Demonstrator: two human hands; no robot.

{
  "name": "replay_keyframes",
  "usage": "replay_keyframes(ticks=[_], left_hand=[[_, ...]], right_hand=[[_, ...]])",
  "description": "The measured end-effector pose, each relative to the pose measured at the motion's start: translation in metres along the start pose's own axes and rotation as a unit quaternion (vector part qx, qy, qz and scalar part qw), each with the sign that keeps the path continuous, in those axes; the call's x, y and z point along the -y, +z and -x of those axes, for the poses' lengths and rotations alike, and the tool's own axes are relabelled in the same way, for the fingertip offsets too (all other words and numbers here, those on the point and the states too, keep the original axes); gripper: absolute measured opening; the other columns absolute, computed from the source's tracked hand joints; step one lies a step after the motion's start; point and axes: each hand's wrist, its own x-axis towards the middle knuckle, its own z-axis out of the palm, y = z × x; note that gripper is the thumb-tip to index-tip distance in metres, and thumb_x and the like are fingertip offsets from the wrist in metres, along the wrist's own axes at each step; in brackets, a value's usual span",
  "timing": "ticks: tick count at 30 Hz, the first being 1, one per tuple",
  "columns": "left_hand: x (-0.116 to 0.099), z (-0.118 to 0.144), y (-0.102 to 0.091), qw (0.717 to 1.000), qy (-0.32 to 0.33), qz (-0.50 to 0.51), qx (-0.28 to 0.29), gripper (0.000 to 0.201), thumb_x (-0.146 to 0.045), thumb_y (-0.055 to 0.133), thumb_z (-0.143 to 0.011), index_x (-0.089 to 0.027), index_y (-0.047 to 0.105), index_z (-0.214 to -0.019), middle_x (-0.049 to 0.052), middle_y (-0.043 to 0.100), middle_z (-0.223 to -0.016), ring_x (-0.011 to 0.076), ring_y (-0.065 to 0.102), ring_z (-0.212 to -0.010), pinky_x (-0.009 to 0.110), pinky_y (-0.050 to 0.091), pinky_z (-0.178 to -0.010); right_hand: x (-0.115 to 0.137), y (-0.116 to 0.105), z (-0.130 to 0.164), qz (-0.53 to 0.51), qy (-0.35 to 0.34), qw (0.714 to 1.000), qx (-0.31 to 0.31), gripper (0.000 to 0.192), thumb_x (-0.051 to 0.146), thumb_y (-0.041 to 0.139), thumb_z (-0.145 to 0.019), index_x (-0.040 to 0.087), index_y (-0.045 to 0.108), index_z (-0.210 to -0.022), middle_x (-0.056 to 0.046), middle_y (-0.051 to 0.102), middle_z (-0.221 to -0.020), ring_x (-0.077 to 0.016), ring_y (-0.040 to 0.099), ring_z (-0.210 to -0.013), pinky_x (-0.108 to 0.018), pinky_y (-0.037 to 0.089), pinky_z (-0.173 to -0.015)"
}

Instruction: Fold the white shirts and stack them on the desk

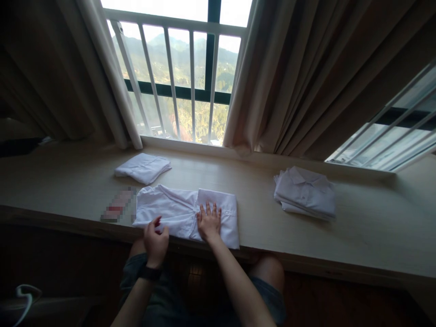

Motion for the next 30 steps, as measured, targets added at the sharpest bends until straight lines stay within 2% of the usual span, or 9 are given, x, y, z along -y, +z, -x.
replay_keyframes(ticks=[2,4,7,10,15,18,21,25,30], left_hand=[[0.022,-0.005,-0.022,0.99,-0.099,0.024,-0.094,0.048,-0.02,0.074,-0.072,-0.015,0.06,-0.117,0.011,0.059,-0.114,0.0224,0.064,-0.097,0.04,0.056,-0.088],[0.041,-0.014,-0.036,0.966,-0.208,0.096,-0.117,0.052,-0.02,0.081,-0.067,-0.015,0.057,-0.113,0.008,0.06,-0.106,0.0197,0.065,-0.091,0.041,0.056,-0.087],[0.053,-0.035,-0.041,0.913,-0.319,0.239,-0.084,0.04,-0.016,0.081,-0.068,-0.015,0.056,-0.099,0.002,0.063,-0.089,0.0144,0.065,-0.077,0.034,0.057,-0.079],[0.047,-0.057,-0.038,0.855,-0.383,0.346,-0.052,0.025,-0.01,0.076,-0.069,-0.014,0.06,-0.087,0.001,0.065,-0.08,0.0113,0.063,-0.067,0.026,0.055,-0.066],[0.029,-0.082,-0.03,0.831,-0.425,0.357,-0.036,0.03,-0.009,0.079,-0.064,-0.014,0.066,-0.091,0.001,0.068,-0.082,0.0124,0.063,-0.066,0.025,0.053,-0.06],[0.016,-0.085,-0.024,0.844,-0.405,0.352,0.02,0.029,-0.011,0.075,-0.069,-0.014,0.068,-0.096,0.003,0.07,-0.086,0.0135,0.065,-0.07,0.026,0.056,-0.065],[-0.001,-0.085,-0.019,0.872,-0.337,0.353,0.032,0.031,-0.021,0.071,-0.075,-0.016,0.068,-0.106,0.004,0.071,-0.096,0.0136,0.066,-0.079,0.024,0.056,-0.07],[-0.025,-0.086,-0.012,0.879,-0.26,0.392,0.072,0.039,-0.034,0.068,-0.08,-0.018,0.065,-0.115,0.006,0.07,-0.11,0.0173,0.067,-0.094,0.027,0.056,-0.08],[-0.083,-0.076,0.015,0.923,-0.061,0.344,0.163,0.037,-0.036,0.057,-0.087,-0.016,0.063,-0.117,0.008,0.069,-0.115,0.0225,0.063,-0.111,0.034,0.05,-0.099]], right_hand=[[0.001,0.001,-0.001,-0.003,0.004,1.0,0.013,0.051,0.053,0.033,-0.103,0.038,0.043,-0.151,-0.002,0.034,-0.161,-0.0352,0.017,-0.152,-0.063,0.004,-0.12],[0.002,-0.001,-0.001,-0.003,0.003,1.0,0.016,0.052,0.054,0.035,-0.102,0.04,0.04,-0.151,-0.003,0.033,-0.162,-0.0363,0.016,-0.152,-0.066,0.004,-0.118],[0.002,-0.004,0.0,0.001,-0.001,1.0,0.019,0.057,0.054,0.036,-0.101,0.035,0.036,-0.155,-0.006,0.031,-0.162,-0.037,0.015,-0.152,-0.066,0.005,-0.118],[0.001,-0.006,0.001,-0.001,-0.003,1.0,0.024,0.059,0.053,0.033,-0.102,0.029,0.035,-0.156,-0.008,0.031,-0.162,-0.0353,0.015,-0.152,-0.065,0.006,-0.119],[-0.004,-0.008,0.001,-0.032,0.006,0.999,0.016,0.05,0.04,0.025,-0.106,0.034,0.042,-0.152,-0.003,0.039,-0.159,-0.0299,0.023,-0.151,-0.06,0.01,-0.121],[-0.005,-0.007,0.001,-0.035,0.015,0.999,0.0,0.05,0.039,0.031,-0.104,0.029,0.044,-0.152,-0.005,0.041,-0.157,-0.0306,0.025,-0.15,-0.057,0.011,-0.122],[-0.003,-0.007,0.002,-0.033,0.012,0.999,-0.003,0.049,0.041,0.035,-0.103,0.029,0.048,-0.149,-0.005,0.041,-0.158,-0.0323,0.023,-0.15,-0.057,0.009,-0.122],[-0.001,-0.009,0.003,-0.036,0.008,0.999,-0.008,0.05,0.045,0.032,-0.104,0.031,0.048,-0.149,-0.005,0.04,-0.158,-0.0332,0.021,-0.151,-0.06,0.007,-0.121],[-0.002,-0.01,0.003,-0.038,0.003,0.999,-0.007,0.05,0.047,0.034,-0.103,0.031,0.05,-0.148,-0.006,0.042,-0.156,-0.0351,0.024,-0.149,-0.063,0.01,-0.12]])
